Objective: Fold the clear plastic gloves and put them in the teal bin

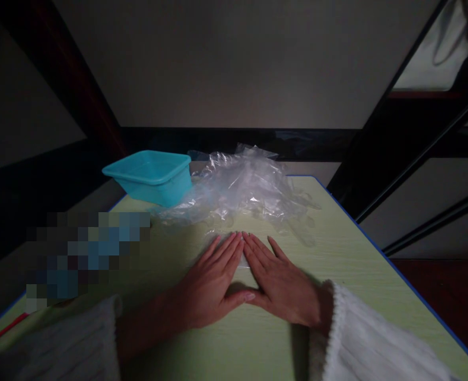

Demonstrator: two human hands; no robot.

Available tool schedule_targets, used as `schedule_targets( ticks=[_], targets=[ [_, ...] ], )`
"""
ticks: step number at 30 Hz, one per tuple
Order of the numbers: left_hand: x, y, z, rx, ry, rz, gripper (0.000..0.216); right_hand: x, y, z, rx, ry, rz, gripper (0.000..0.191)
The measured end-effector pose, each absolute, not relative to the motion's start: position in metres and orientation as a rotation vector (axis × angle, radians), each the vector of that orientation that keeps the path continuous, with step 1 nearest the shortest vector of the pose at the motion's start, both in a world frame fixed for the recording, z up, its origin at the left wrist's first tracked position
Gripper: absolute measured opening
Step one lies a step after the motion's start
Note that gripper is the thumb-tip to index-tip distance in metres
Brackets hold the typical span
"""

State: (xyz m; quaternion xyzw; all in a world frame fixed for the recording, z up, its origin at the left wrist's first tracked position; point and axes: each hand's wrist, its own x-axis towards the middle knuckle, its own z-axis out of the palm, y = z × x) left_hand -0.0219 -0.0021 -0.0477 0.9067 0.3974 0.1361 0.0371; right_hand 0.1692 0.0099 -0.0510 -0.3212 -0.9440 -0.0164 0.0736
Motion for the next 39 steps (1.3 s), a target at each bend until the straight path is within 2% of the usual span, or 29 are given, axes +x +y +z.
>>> schedule_targets(
  ticks=[10, 22, 31, 39],
  targets=[
    [-0.029, 0.000, -0.050, 2.886, 1.214, 0.424, 0.080, 0.165, 0.010, -0.047, -1.076, -2.808, 0.210, 0.087],
    [-0.021, 0.004, -0.052, 2.801, 1.198, 0.365, 0.094, 0.168, 0.009, -0.050, -0.992, -2.814, 0.057, 0.088],
    [-0.025, 0.003, -0.060, 2.827, 1.331, 0.416, 0.091, 0.165, 0.008, -0.049, -1.041, -2.821, -0.016, 0.085],
    [-0.042, 0.008, -0.060, 2.839, 1.423, 0.371, 0.085, 0.164, 0.008, -0.045, -1.089, -2.844, 0.047, 0.083]
  ],
)
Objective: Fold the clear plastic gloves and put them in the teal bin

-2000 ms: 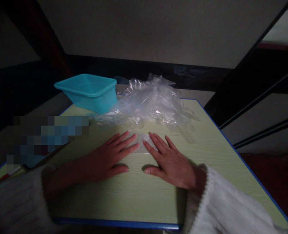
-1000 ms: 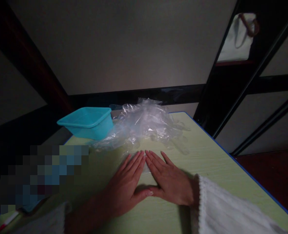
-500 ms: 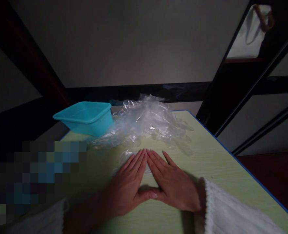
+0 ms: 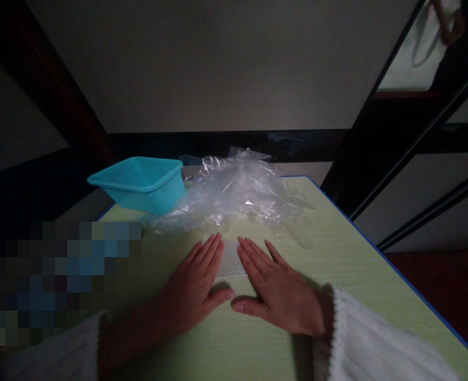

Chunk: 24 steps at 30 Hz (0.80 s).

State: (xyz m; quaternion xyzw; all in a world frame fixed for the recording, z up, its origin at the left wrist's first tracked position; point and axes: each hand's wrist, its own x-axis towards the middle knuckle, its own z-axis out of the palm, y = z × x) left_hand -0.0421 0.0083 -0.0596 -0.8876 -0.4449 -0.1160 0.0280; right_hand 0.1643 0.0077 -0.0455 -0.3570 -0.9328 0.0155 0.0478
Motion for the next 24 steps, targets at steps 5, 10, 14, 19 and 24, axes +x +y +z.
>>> schedule_targets(
  ticks=[5, 10, 14, 19, 24],
  targets=[
    [-0.051, 0.012, -0.053, -2.791, -1.383, -0.192, 0.083, 0.166, 0.008, -0.046, -1.068, -2.829, 0.045, 0.083],
    [-0.054, 0.013, -0.052, -2.782, -1.392, -0.227, 0.078, 0.167, 0.008, -0.047, -1.072, -2.829, 0.030, 0.084],
    [-0.059, 0.014, -0.050, -2.761, -1.436, -0.209, 0.075, 0.166, 0.008, -0.046, -1.078, -2.855, 0.037, 0.083],
    [-0.061, 0.016, -0.044, -2.776, -1.472, -0.152, 0.073, 0.166, 0.008, -0.043, -1.076, -2.855, 0.071, 0.083],
    [-0.064, 0.017, -0.043, -2.770, -1.513, -0.098, 0.072, 0.165, 0.008, -0.041, -1.128, -2.876, 0.113, 0.083]
  ],
)
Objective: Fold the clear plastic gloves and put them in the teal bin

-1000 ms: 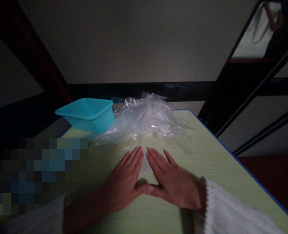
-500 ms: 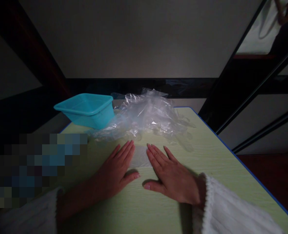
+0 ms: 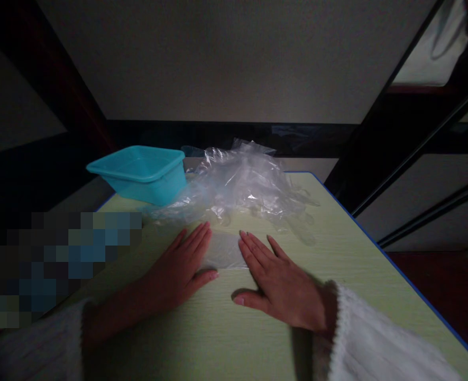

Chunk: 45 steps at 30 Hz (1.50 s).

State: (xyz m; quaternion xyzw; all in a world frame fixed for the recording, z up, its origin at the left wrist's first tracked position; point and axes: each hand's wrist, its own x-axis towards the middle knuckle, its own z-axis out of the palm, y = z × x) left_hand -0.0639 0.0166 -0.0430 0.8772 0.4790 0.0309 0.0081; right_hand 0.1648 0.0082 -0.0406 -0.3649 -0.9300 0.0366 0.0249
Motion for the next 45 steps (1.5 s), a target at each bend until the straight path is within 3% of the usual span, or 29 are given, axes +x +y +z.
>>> schedule_targets(
  ticks=[25, 34, 45],
  targets=[
    [-0.073, 0.014, -0.053, 2.721, 1.607, 0.283, 0.070, 0.164, 0.014, -0.031, -1.162, -2.817, 0.212, 0.081],
    [-0.079, 0.022, -0.045, 2.605, 1.651, 0.789, 0.050, 0.163, 0.020, -0.025, -1.141, -2.586, 0.283, 0.043],
    [-0.078, 0.021, -0.041, 2.638, 1.562, 0.928, 0.039, 0.164, 0.020, -0.016, -1.203, -2.351, 0.537, 0.027]
  ],
)
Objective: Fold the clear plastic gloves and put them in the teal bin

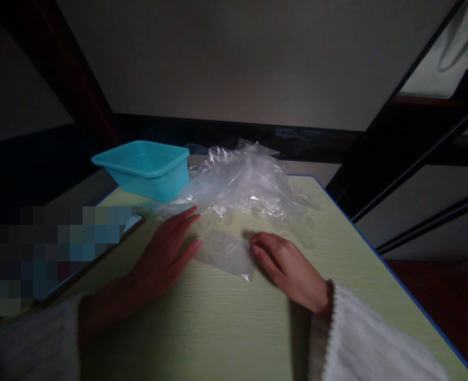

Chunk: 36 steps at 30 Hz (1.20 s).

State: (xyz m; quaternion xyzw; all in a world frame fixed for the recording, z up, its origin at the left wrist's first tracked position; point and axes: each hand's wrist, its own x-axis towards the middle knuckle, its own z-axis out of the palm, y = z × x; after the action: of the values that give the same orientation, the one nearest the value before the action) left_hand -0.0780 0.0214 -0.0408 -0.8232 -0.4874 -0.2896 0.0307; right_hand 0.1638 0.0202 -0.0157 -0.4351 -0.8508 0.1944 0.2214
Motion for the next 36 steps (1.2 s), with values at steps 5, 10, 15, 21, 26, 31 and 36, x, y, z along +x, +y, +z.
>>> schedule_targets(
  ticks=[5, 10, 15, 21, 26, 31, 36],
  targets=[
    [-0.076, 0.020, -0.041, -2.561, -1.514, -0.882, 0.037, 0.163, 0.018, -0.013, -1.239, -2.314, 0.624, 0.024],
    [-0.076, 0.020, -0.041, -2.578, -1.506, -0.870, 0.035, 0.159, 0.012, -0.011, -1.163, -2.366, 0.690, 0.022],
    [-0.077, 0.021, -0.044, -2.589, -1.481, -0.886, 0.034, 0.153, 0.004, -0.013, -1.009, -2.467, 0.700, 0.015],
    [-0.076, 0.019, -0.042, -2.715, -1.422, -0.883, 0.031, 0.153, 0.003, -0.019, -0.697, -2.601, 0.576, 0.011],
    [-0.069, 0.009, -0.037, -3.003, -1.174, -0.672, 0.037, 0.161, 0.009, -0.022, -0.618, -2.633, 0.463, 0.012],
    [-0.065, 0.000, -0.033, -3.224, -0.880, -0.435, 0.054, 0.165, 0.013, -0.022, -0.585, -2.645, 0.450, 0.014],
    [-0.066, -0.002, -0.033, -3.317, -0.807, -0.276, 0.061, 0.164, 0.015, -0.019, -0.552, -2.666, 0.485, 0.021]
  ],
)
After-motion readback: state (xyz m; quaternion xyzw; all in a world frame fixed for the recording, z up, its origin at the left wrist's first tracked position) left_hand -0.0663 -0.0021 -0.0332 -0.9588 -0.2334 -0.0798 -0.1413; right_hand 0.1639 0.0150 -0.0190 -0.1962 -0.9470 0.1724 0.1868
